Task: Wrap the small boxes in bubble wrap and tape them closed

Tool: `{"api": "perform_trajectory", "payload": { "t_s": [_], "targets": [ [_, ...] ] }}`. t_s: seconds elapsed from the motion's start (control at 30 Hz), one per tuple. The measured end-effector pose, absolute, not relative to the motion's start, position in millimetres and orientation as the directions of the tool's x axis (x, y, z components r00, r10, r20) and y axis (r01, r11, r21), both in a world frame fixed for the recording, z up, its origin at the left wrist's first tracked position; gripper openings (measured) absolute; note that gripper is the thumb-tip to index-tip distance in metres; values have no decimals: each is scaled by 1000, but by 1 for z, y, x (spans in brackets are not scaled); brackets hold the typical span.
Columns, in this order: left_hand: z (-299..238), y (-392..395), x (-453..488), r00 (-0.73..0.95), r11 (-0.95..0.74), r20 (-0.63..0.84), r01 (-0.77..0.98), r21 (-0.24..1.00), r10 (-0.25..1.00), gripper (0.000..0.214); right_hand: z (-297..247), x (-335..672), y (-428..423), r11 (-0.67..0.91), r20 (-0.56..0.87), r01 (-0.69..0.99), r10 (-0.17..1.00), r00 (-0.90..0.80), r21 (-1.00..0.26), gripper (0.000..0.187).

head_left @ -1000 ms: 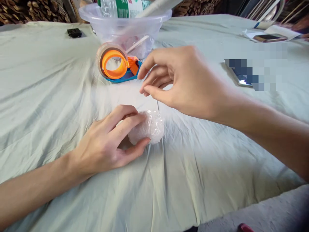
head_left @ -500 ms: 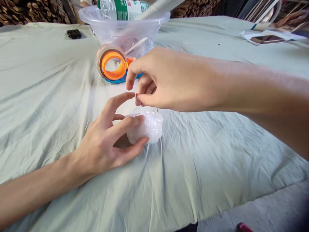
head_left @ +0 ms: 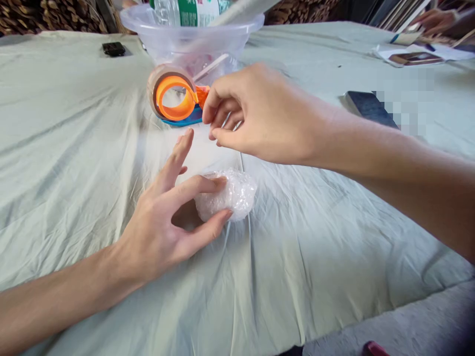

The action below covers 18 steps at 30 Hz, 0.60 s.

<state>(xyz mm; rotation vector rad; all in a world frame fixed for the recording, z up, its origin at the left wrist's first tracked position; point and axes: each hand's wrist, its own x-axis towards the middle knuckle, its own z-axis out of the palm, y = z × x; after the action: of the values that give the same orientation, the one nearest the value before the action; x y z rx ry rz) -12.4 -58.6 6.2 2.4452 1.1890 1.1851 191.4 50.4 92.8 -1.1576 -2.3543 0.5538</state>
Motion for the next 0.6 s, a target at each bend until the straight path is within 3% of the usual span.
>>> {"api": "perform_trajectory", "payload": {
  "t_s": [0.13,0.27,0.6],
  "targets": [
    [7,-58,-12,349,-644,565,590,487,747,25,91,197,50,598,158,546,746,-647,-587,31],
    [10,-58,-11,350,-645,560,571,508,751,22,92,201,47,635,96,569,707,-701,-522,33],
    [11,-60,-7,333,-608,510,483,630,793,18,95,206,53,750,157,498,608,-778,-436,31]
  ]
}}
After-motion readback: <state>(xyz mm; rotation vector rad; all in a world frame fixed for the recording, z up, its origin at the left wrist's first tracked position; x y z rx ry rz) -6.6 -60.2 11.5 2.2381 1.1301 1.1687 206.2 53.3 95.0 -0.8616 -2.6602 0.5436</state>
